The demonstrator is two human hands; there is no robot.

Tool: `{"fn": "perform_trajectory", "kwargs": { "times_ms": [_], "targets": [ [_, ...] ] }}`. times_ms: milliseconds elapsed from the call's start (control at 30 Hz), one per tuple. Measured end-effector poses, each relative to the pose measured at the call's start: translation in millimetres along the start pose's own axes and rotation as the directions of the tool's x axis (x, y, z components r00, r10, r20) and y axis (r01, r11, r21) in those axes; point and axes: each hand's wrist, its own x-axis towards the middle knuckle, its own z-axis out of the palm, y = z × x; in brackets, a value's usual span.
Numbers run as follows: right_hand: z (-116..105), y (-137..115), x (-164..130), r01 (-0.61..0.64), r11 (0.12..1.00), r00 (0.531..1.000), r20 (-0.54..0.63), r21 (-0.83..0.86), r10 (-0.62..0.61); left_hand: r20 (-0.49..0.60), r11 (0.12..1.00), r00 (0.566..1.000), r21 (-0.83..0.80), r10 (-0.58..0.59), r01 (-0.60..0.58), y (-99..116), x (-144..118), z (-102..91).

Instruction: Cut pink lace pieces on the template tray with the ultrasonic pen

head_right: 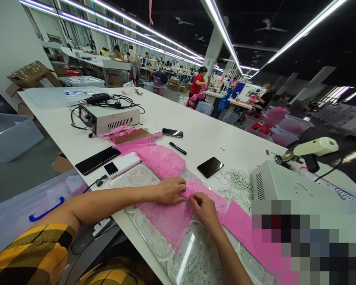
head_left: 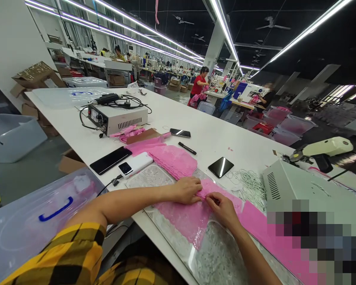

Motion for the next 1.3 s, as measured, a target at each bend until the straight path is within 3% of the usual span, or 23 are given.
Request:
{"fn": "perform_trajectory", "kwargs": {
  "times_ms": [133, 367, 600, 767, 933, 1100, 1200, 1300],
  "targets": [
    [-3, -1, -2, -0.028, 0.998, 0.999, 0.029, 0.052, 0.027, -0.051, 0.998, 0.999, 0.058, 0.007, -0.004, 9, 7, 1.3],
    [-10, -4, -3, -0.020, 0.997, 0.997, 0.072, 0.080, 0.015, -0.113, 0.991, 0.992, 0.115, -0.054, 0.067, -6, 4, -4.9],
    [1, -29, 7, 0.042, 0.999, 0.989, -0.143, 0.033, -0.037, -0.159, 1.000, 0.987, 0.017, 0.002, 0.000, 0, 11, -18.2],
    [-4, -37, 19, 0.035, 0.997, 0.950, -0.313, 0.068, -0.012, -0.212, 0.986, 0.968, -0.124, -0.137, 0.113, 19, 14, -20.7],
    [-31, -34, 10, -0.026, 0.987, 0.883, -0.459, 0.160, 0.097, -0.131, 0.948, 0.958, -0.229, -0.254, 0.220, 55, 23, -6.4],
    [-63, -44, -9, -0.024, 0.971, 0.795, -0.585, 0.239, 0.164, -0.088, 0.935, 0.952, -0.233, -0.294, 0.267, 91, 57, 8.4],
    [-87, -41, -32, -0.027, 0.962, 0.691, -0.690, 0.273, 0.215, -0.108, 0.947, 0.956, -0.205, -0.272, 0.246, 104, 75, 13.1],
    [-106, -22, -70, -0.069, 0.947, 0.552, -0.779, 0.313, 0.298, -0.146, 0.974, 0.972, -0.160, -0.186, 0.162, 114, 81, 16.6]
  ]
}}
